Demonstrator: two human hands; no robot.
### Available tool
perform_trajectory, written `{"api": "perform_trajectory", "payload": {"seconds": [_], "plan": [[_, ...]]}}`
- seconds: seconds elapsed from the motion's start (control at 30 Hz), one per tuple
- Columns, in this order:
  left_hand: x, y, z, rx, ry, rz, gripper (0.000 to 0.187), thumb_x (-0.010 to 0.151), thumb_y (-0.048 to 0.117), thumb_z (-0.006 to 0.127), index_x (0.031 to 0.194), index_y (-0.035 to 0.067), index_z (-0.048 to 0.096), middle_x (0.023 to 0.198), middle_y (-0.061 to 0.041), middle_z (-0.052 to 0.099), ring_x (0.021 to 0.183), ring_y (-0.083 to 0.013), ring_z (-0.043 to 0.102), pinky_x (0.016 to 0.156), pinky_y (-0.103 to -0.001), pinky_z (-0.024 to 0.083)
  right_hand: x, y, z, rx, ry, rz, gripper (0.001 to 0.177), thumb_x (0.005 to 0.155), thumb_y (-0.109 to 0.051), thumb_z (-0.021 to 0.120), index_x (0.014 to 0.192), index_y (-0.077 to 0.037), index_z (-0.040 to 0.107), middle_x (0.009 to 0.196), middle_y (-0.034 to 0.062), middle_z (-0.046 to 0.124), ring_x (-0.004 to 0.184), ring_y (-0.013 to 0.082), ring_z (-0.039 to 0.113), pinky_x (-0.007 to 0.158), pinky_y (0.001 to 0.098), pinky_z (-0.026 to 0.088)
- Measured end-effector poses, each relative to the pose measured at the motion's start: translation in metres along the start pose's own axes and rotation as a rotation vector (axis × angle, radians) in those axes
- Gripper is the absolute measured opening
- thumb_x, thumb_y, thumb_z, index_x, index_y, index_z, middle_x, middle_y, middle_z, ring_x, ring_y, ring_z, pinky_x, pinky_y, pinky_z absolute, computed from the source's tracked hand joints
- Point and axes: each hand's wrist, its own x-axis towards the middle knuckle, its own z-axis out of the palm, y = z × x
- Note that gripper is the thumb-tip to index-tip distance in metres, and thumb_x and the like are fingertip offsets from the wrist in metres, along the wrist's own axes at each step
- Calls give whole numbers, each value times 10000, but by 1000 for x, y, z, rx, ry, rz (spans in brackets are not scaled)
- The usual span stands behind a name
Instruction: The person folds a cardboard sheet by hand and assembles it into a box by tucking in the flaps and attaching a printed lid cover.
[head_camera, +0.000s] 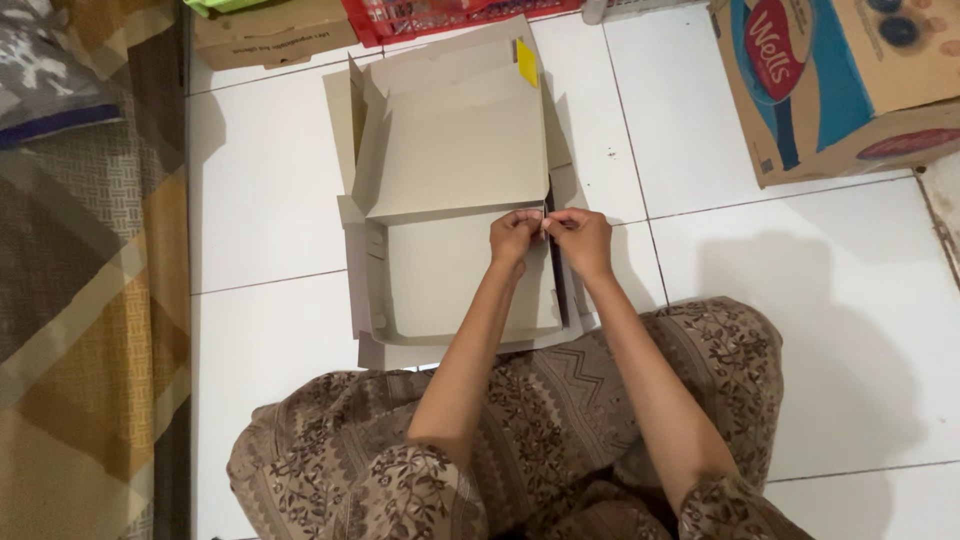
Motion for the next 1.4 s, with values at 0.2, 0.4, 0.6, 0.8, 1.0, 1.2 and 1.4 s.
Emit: {"api": "perform_trajectory", "payload": {"seconds": [0.2,0.4,0.6,0.8,1.0,1.2,1.4], "plan": [[-9,-8,14,434,194,253,68,896,55,700,943,12,723,850,-134,747,718,-220,695,678,-335,551,-10,10,15,-372,55,-215,182,899,-57,715,1056,-20,799,842,210,735,704,308,722,668,366,559],[-46,15,13,996,237,457,70,830,88,705,899,90,715,898,-144,728,833,-346,694,728,-449,546,21,54,12,-364,60,-358,201,930,-103,607,961,-2,778,923,199,759,838,332,747,761,375,579],[-59,58,11,930,242,301,103,834,123,705,931,88,715,858,-131,735,804,-337,709,720,-446,552,83,-5,14,-239,193,-126,408,1022,-356,664,946,44,702,794,188,732,751,311,728,702,399,549],[-44,114,22,793,262,436,166,916,205,662,930,45,706,814,-136,736,745,-303,718,703,-409,561,151,-28,39,-406,85,-322,190,885,-141,730,1005,7,739,824,193,734,747,325,721,693,393,564],[-9,196,42,636,272,770,367,901,291,713,1129,4,698,963,-134,729,824,-235,716,769,-360,581,97,-67,10,-266,217,-473,194,850,23,640,1040,38,679,905,162,668,718,285,672,672,381,550],[-80,296,90,722,262,928,607,819,362,876,1205,-42,637,937,-158,722,790,-231,718,723,-360,578,-14,-96,-10,-293,327,-705,216,899,90,619,1111,51,610,1003,163,591,886,287,630,790,384,525],[-152,308,103,622,173,891,240,928,170,773,1063,2,667,793,-91,738,696,-189,730,682,-310,581,-57,-115,-13,-212,341,-722,186,910,73,642,1091,53,604,998,151,605,884,271,630,789,370,527]]}}
